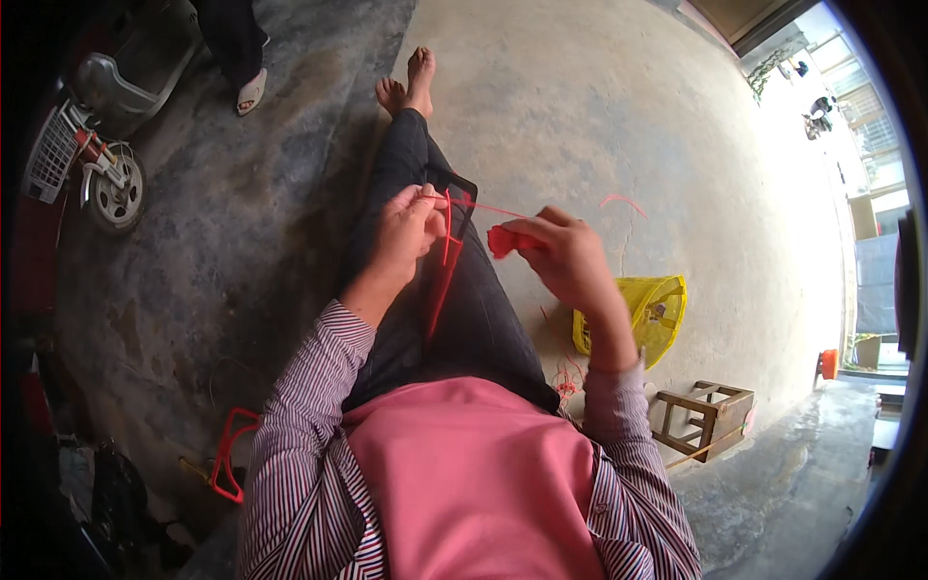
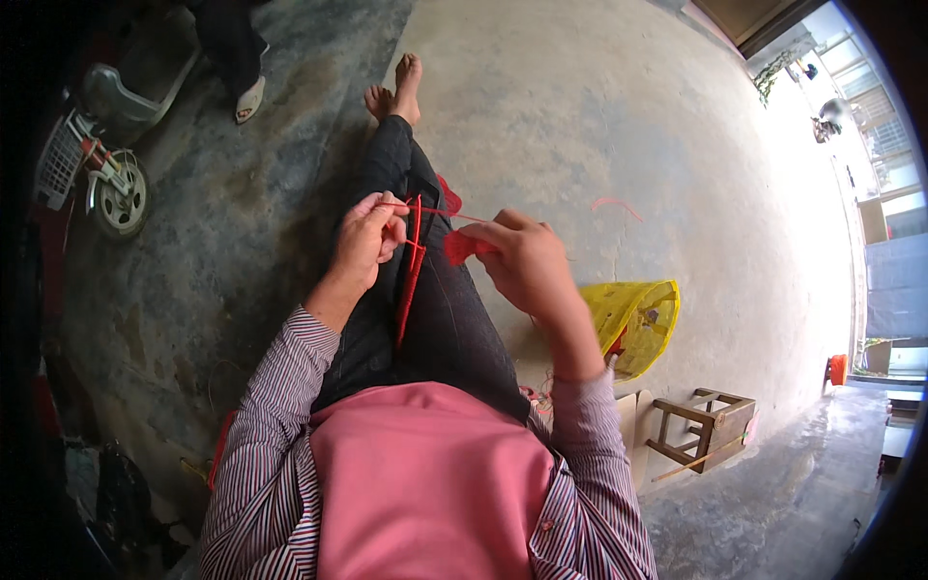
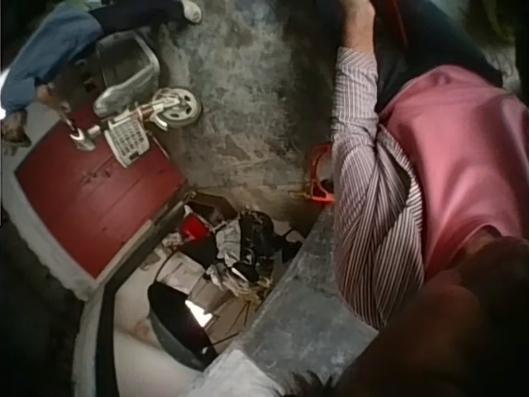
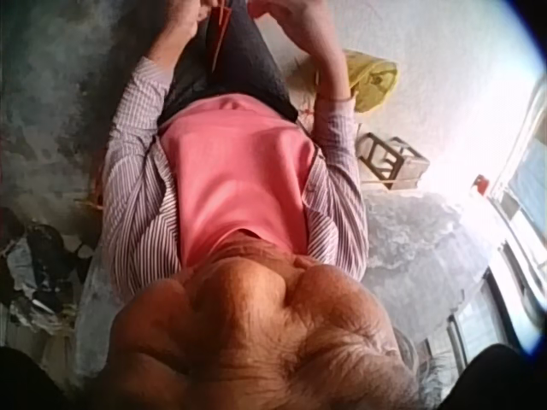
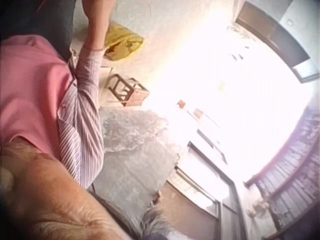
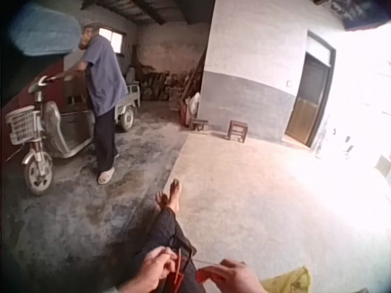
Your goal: The recorder is wrapping a red plastic ring with red twine while sitting on the floor.
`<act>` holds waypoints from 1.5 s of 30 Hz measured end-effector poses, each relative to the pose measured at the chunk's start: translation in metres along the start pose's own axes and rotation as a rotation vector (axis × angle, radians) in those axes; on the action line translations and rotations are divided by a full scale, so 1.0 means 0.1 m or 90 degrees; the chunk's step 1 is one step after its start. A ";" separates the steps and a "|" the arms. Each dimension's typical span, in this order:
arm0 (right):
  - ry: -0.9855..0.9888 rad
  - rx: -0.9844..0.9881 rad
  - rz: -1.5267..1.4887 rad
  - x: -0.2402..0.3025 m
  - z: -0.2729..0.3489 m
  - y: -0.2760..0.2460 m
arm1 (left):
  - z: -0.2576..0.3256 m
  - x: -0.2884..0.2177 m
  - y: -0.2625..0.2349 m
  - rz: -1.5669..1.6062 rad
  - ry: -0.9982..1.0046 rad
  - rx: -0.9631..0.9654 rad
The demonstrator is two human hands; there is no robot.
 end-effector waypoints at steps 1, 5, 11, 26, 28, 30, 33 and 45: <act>-0.009 0.024 0.120 -0.14 -0.07 0.25 | -0.08 0.03 -0.09 -0.086 -0.042 -0.038; 0.101 -0.013 -0.046 -0.40 -0.26 0.81 | -0.39 0.19 -0.11 -0.342 0.026 -0.094; 0.051 -0.205 -0.277 -0.17 -0.29 0.53 | -0.09 -0.30 0.02 -0.469 0.247 -0.198; 0.160 -0.317 -1.064 -0.29 0.85 -0.26 | -0.52 -0.09 0.07 -0.094 -0.224 0.013; 0.231 -0.303 -1.013 -0.46 1.02 -0.14 | -0.63 -0.04 0.01 -0.145 -0.224 0.022; 0.399 -0.323 -0.843 -0.70 1.24 0.01 | -0.65 -0.10 -0.04 -0.131 -0.240 0.038; 0.497 -0.350 -0.725 -1.00 1.38 0.28 | -0.67 -0.11 -0.01 -0.087 -0.250 0.058; 0.414 -0.042 -1.134 -0.34 0.26 0.97 | 0.01 0.06 0.56 -0.440 0.149 0.217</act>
Point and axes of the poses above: each hand's wrist, its own z-axis away from the middle knuckle, its own y-axis out of the palm, x = y × z, the point moved 4 cm from there along -z, towards the middle knuckle, and after that the axes turned 10 degrees about -y, right-handed, at the moved point
